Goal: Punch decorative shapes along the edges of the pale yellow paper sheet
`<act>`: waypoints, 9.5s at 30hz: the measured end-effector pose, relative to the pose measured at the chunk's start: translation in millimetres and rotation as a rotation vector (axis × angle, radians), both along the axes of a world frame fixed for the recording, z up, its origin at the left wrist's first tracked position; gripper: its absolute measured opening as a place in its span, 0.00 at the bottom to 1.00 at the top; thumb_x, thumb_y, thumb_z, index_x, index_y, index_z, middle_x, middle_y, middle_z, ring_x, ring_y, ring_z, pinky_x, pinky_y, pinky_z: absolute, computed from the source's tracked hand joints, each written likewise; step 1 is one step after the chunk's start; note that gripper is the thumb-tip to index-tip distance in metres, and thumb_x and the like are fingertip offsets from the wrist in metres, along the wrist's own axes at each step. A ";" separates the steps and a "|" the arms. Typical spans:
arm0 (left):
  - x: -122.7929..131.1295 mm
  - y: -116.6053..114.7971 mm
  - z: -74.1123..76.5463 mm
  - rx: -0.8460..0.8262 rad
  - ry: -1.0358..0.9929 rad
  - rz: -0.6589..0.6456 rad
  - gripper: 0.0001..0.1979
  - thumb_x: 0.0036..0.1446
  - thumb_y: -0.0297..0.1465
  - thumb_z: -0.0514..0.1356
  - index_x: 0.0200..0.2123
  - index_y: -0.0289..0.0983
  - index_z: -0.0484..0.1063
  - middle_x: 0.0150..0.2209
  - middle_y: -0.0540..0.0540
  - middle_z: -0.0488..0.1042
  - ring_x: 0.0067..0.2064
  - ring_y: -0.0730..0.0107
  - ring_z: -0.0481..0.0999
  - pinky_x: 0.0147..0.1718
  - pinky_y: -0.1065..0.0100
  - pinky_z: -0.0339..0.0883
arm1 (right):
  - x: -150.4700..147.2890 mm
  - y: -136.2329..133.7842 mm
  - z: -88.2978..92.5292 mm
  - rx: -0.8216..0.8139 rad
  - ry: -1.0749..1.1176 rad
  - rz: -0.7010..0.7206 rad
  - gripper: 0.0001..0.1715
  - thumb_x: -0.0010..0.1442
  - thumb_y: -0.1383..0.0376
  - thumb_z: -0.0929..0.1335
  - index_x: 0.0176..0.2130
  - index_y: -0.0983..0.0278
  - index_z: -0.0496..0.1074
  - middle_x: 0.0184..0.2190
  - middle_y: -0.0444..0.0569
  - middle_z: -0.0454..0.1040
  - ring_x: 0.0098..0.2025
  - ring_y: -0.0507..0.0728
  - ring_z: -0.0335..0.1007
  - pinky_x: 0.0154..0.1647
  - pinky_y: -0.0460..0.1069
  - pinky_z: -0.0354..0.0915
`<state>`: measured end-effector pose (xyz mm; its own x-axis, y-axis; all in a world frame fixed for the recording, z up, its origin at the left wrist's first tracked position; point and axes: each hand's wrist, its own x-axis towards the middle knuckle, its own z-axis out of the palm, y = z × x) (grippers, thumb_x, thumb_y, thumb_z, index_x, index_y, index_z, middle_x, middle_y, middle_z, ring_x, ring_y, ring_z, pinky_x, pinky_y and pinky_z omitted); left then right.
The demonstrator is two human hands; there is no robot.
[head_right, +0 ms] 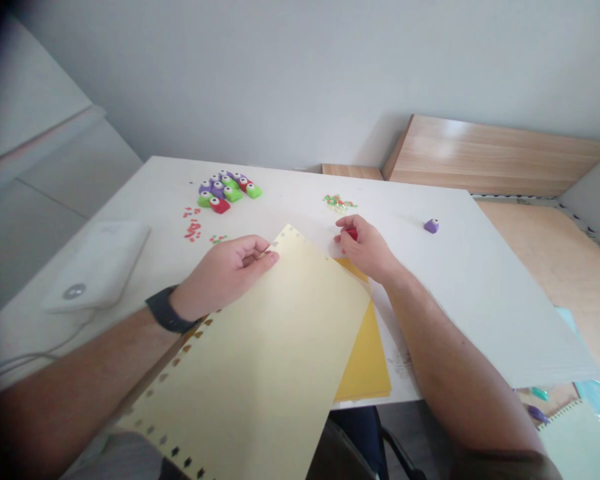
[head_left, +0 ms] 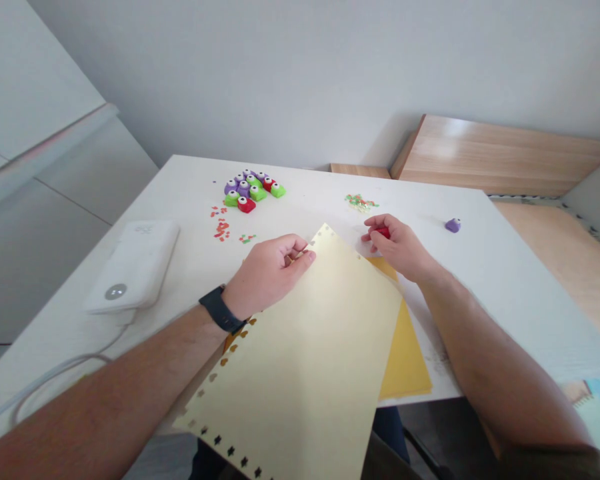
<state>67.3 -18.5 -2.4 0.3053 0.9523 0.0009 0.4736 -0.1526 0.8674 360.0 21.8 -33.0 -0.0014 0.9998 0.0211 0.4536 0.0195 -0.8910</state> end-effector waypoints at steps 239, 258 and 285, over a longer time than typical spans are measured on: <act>-1.5 2.6 6.5 -0.046 -0.110 0.103 0.13 0.62 0.42 0.66 0.37 0.37 0.75 0.31 0.49 0.78 0.28 0.72 0.70 0.25 0.72 0.58 | -6.9 -28.2 38.0 -0.330 0.294 0.285 0.19 0.62 0.51 0.76 0.44 0.61 0.77 0.40 0.49 0.81 0.38 0.57 0.76 0.38 0.52 0.69; -1.8 2.4 4.8 -0.051 -0.126 0.092 0.13 0.63 0.41 0.66 0.37 0.37 0.75 0.31 0.49 0.78 0.27 0.72 0.70 0.24 0.71 0.58 | -8.8 -28.5 34.6 -0.332 0.322 0.267 0.20 0.61 0.49 0.76 0.45 0.60 0.78 0.40 0.49 0.82 0.35 0.57 0.76 0.35 0.51 0.68; -3.0 2.5 3.5 -0.044 -0.127 0.072 0.13 0.64 0.43 0.64 0.38 0.37 0.75 0.32 0.49 0.79 0.29 0.70 0.72 0.26 0.71 0.60 | -4.4 -27.4 36.1 -0.301 0.229 0.319 0.17 0.62 0.51 0.75 0.43 0.60 0.79 0.38 0.48 0.80 0.37 0.57 0.74 0.38 0.52 0.67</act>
<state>64.3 -16.0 1.1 0.2365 0.9716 -0.0072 0.3676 -0.0826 0.9263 355.7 -5.6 3.1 -0.3376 0.9119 -0.2333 0.2589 -0.1483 -0.9544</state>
